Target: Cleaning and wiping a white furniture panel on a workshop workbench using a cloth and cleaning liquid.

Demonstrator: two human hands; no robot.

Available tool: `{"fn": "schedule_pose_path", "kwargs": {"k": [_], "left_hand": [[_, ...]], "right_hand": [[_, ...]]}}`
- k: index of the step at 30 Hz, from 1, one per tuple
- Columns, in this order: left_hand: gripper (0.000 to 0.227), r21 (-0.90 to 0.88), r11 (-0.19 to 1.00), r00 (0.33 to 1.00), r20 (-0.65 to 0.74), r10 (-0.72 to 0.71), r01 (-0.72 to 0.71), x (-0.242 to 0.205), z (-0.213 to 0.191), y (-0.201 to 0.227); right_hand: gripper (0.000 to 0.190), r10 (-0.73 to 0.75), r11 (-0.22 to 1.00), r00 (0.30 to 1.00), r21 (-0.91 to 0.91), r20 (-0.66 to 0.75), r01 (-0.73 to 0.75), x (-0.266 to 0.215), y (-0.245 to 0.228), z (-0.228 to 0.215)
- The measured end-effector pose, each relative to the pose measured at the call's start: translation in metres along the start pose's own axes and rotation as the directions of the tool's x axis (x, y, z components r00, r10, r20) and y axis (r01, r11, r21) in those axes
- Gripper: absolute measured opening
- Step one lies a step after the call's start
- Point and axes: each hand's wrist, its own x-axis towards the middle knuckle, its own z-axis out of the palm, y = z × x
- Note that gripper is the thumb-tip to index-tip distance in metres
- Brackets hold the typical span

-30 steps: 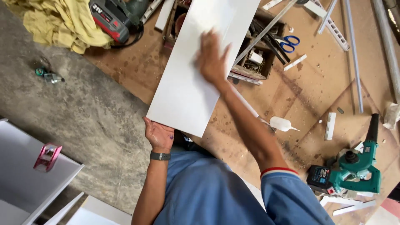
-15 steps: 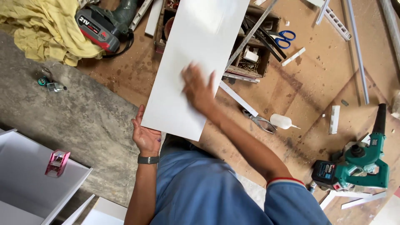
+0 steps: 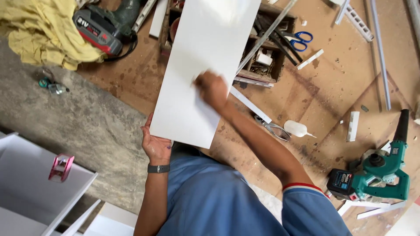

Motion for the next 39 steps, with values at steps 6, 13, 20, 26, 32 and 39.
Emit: {"fn": "schedule_pose_path", "kwargs": {"k": [6,13,20,26,32,39], "left_hand": [[0.056,-0.025,0.999,0.999,-0.022,-0.027,0.026,0.004,0.004,-0.002],[0.058,-0.065,0.998,1.000,0.013,-0.017,0.017,-0.002,0.001,-0.002],[0.058,-0.009,0.999,0.995,0.084,-0.049,0.050,-0.002,-0.002,0.001],[0.058,-0.024,0.998,0.998,-0.002,-0.062,0.062,-0.010,-0.005,0.000],[0.056,-0.050,0.998,0.999,-0.006,-0.039,0.039,-0.005,0.001,-0.001],[0.056,-0.013,0.999,0.998,0.047,-0.046,0.047,-0.004,-0.001,-0.002]], "right_hand": [[0.014,0.088,0.996,0.992,-0.016,-0.094,-0.090,-0.005,-0.013,0.005],[0.020,0.139,0.990,0.989,0.006,-0.049,-0.139,-0.001,-0.041,-0.012],[0.010,0.137,0.990,0.989,-0.006,-0.055,-0.138,0.012,-0.020,-0.004],[0.017,0.152,0.987,0.988,0.054,0.011,-0.153,0.005,-0.027,-0.004],[0.013,0.111,0.992,0.994,0.057,0.001,-0.111,-0.011,-0.016,0.011],[0.018,0.090,0.981,0.990,-0.159,-0.112,-0.108,0.000,0.019,0.039]]}}
